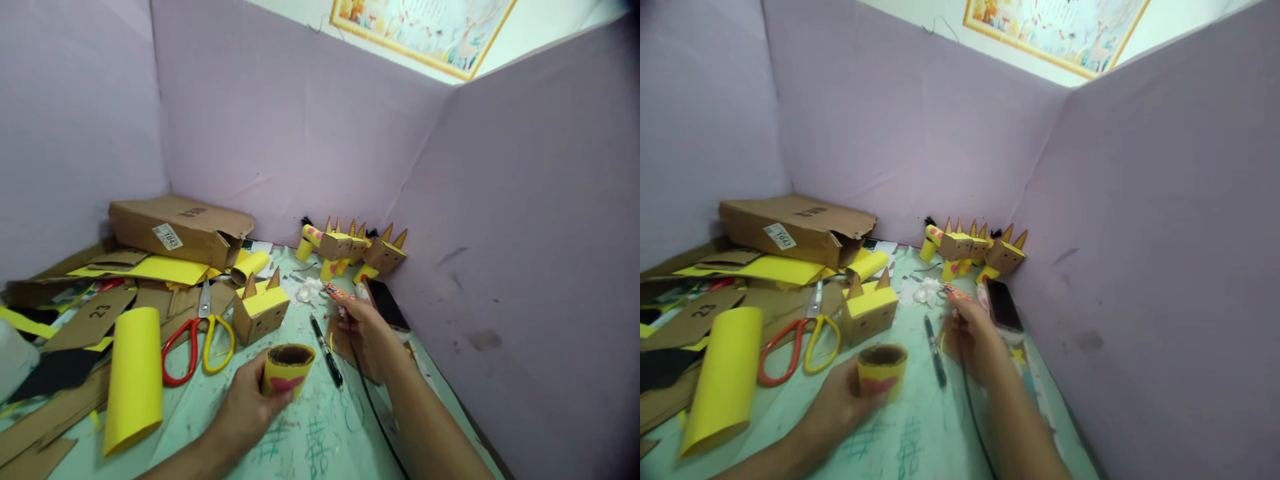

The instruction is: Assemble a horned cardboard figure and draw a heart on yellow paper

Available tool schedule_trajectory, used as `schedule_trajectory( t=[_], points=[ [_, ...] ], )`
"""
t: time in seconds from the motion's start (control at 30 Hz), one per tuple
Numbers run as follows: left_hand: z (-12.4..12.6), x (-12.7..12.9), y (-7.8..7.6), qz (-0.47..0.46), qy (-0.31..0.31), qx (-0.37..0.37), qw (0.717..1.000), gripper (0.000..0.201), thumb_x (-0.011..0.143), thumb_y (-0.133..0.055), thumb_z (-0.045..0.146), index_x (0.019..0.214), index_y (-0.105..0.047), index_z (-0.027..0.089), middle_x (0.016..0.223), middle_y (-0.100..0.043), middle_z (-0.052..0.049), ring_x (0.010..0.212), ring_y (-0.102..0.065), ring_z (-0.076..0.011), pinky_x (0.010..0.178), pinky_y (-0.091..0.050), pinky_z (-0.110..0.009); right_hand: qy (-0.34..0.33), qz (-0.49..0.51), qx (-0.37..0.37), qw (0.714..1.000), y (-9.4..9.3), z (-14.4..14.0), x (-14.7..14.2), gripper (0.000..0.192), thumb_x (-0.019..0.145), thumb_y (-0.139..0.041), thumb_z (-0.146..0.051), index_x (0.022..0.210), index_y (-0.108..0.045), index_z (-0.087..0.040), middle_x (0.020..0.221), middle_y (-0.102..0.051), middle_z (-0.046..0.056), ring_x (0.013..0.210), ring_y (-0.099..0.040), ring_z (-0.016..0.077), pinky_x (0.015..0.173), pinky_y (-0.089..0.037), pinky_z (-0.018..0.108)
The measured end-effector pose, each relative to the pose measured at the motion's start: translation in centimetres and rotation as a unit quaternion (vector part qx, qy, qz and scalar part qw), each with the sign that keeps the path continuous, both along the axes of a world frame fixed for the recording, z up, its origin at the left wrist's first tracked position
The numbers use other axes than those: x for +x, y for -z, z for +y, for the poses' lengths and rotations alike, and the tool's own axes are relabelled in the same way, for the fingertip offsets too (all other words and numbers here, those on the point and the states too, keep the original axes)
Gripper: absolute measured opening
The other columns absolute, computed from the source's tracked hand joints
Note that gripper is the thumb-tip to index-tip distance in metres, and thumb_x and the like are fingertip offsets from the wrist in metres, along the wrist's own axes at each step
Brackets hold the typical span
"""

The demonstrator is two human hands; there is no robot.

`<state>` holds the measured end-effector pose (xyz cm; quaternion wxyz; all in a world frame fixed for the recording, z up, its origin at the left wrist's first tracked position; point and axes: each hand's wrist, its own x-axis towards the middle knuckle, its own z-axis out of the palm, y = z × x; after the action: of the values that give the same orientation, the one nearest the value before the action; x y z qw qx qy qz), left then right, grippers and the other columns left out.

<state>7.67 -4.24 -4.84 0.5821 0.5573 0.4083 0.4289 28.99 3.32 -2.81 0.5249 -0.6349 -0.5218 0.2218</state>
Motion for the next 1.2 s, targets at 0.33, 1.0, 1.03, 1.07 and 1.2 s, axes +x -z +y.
schedule_trajectory(
  t=[0.33, 1.0, 1.03, 1.07, 1.2],
  points=[
    [-0.1, 0.1, -0.2, 0.012, 0.009, 0.001, 1.000, 0.026, 0.061, -0.065, 0.012, 0.087, -0.061, 0.015, 0.084, -0.067, -0.004, 0.082, -0.061, -0.0210, 0.068, -0.048, -0.027, -0.089, 0.296, -0.018, 0.951, -2.6, -5.6, 0.5, 0.025, 0.066, -0.069, -0.037, 0.067, -0.055, -0.016, 0.051, -0.044, -0.006, 0.043, -0.043, 0.0062, 0.042, -0.045, 0.019],
    [0.9, -0.7, -0.2, 0.153, -0.135, 0.191, 0.960, 0.026, 0.071, -0.054, 0.013, 0.097, -0.057, 0.017, 0.088, -0.067, -0.004, 0.081, -0.061, -0.0183, 0.072, -0.047, -0.029, -0.260, 0.092, -0.104, 0.956, -1.8, -12.4, -0.3, 0.028, 0.070, -0.064, -0.045, 0.067, -0.064, -0.016, 0.050, -0.047, -0.001, 0.046, -0.036, 0.0108, 0.041, -0.032, 0.023],
    [1.1, -0.8, 0.0, 0.153, -0.138, 0.198, 0.958, 0.026, 0.072, -0.054, 0.013, 0.097, -0.057, 0.017, 0.088, -0.067, -0.004, 0.081, -0.061, -0.0181, 0.072, -0.047, -0.029, -0.264, 0.079, -0.116, 0.954, -1.9, -12.6, -0.5, 0.028, 0.070, -0.063, -0.044, 0.069, -0.064, -0.017, 0.051, -0.047, -0.001, 0.047, -0.038, 0.0113, 0.043, -0.034, 0.023],
    [1.1, -0.9, 0.1, 0.155, -0.141, 0.204, 0.956, 0.025, 0.073, -0.053, 0.014, 0.097, -0.057, 0.017, 0.089, -0.067, -0.003, 0.081, -0.062, -0.0179, 0.072, -0.047, -0.029, -0.262, 0.074, -0.125, 0.954, -1.9, -12.8, -0.6, 0.028, 0.070, -0.063, -0.045, 0.075, -0.065, -0.017, 0.054, -0.049, 0.000, 0.049, -0.040, 0.0119, 0.046, -0.036, 0.024],
    [1.2, -1.0, 0.5, 0.174, -0.158, 0.235, 0.943, 0.024, 0.075, -0.051, 0.013, 0.097, -0.057, 0.018, 0.091, -0.067, -0.004, 0.083, -0.062, -0.0182, 0.074, -0.047, -0.029, -0.244, 0.078, -0.129, 0.958, -2.0, -13.4, -1.7, 0.033, 0.074, -0.059, -0.045, 0.095, -0.064, -0.020, 0.078, -0.061, 0.004, 0.063, -0.051, 0.0169, 0.061, -0.044, 0.030]
  ],
)
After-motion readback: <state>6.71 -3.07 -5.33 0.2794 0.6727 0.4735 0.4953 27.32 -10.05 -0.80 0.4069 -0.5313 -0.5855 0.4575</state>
